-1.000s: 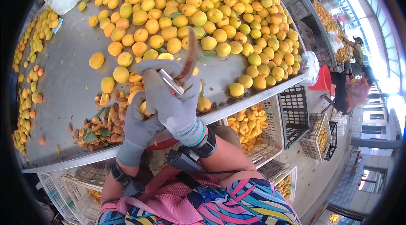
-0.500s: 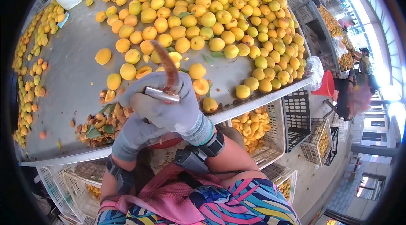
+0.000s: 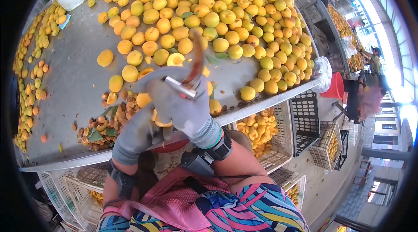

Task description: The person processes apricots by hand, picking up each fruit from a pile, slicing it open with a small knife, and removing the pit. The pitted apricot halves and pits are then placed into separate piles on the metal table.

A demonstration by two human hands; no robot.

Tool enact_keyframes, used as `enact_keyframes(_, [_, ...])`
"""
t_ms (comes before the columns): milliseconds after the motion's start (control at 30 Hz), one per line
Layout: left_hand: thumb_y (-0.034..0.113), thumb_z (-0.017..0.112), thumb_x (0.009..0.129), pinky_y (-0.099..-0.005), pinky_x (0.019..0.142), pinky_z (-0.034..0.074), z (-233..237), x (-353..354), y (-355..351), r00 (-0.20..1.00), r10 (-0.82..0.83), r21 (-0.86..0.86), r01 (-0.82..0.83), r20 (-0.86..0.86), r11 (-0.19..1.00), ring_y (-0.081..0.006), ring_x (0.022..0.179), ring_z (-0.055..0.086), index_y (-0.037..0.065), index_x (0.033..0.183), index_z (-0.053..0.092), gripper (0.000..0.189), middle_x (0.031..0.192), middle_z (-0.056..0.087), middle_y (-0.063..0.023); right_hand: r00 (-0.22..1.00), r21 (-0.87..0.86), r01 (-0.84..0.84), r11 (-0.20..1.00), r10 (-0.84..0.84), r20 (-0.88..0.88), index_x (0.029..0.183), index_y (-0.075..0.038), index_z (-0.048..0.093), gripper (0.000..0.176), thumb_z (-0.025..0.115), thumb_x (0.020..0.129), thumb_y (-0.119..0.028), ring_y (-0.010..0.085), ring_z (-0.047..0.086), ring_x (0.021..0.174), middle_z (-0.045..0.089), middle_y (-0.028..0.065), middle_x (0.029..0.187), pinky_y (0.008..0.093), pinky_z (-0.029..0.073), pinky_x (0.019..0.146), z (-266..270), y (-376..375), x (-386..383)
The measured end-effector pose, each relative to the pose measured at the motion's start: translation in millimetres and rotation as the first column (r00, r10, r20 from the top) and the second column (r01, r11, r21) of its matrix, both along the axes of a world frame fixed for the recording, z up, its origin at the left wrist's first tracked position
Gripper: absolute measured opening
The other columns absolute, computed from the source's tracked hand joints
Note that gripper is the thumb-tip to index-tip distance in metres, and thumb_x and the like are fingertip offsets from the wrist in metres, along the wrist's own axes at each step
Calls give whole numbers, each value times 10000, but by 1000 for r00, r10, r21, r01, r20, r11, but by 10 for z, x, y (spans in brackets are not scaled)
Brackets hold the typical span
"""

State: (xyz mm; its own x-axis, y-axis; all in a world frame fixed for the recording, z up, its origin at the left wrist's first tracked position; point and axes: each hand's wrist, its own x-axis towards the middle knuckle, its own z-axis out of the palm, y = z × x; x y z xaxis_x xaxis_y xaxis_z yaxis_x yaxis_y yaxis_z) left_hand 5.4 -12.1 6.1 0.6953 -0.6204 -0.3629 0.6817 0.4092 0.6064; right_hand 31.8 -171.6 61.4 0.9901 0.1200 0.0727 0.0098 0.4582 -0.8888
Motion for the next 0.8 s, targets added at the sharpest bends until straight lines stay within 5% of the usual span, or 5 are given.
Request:
enact_keyframes(200, [115,615,891,-219,587,424,-115,-7,-139,994,107,-296,-112,-35,949,-96,730,574,34,1303,470,444,1007,621,-67,986,223,132,966,-105,-128,940,15,661,154,626,833,-90,83,603,724,666,64,822,223,481,606,-183,57,8])
enact_keyframes(333, [106,600,900,-234,655,444,-149,-256,7,979,190,-402,-201,-67,893,-104,796,576,36,1300,472,426,1038,611,-71,690,-492,27,870,339,639,889,-104,673,223,698,700,-219,217,602,593,648,22,757,321,458,531,-106,150,79])
enact_keyframes(467, [98,585,910,-248,724,464,-188,-517,110,970,233,-497,-234,-66,835,-112,862,578,38,1297,474,407,1070,601,-75,632,-590,108,801,403,662,1006,-66,703,400,577,810,-391,257,603,630,633,70,739,337,465,565,-211,195,35])
enact_keyframes(700, [84,558,926,-272,844,498,-201,-56,-252,854,519,-76,-519,-18,851,-127,978,581,43,1292,477,377,1125,584,-83,898,-191,91,977,2,440,976,-62,652,227,606,769,-143,222,598,656,652,52,858,293,459,558,-250,115,-15])
enact_keyframes(800, [30,536,911,-277,884,494,15,19,-228,882,394,210,-449,259,868,-135,1009,575,49,1275,491,367,1129,575,-79,852,-545,484,685,-227,471,999,1,623,188,534,862,-93,130,572,649,598,38,809,255,430,531,-224,-113,83])
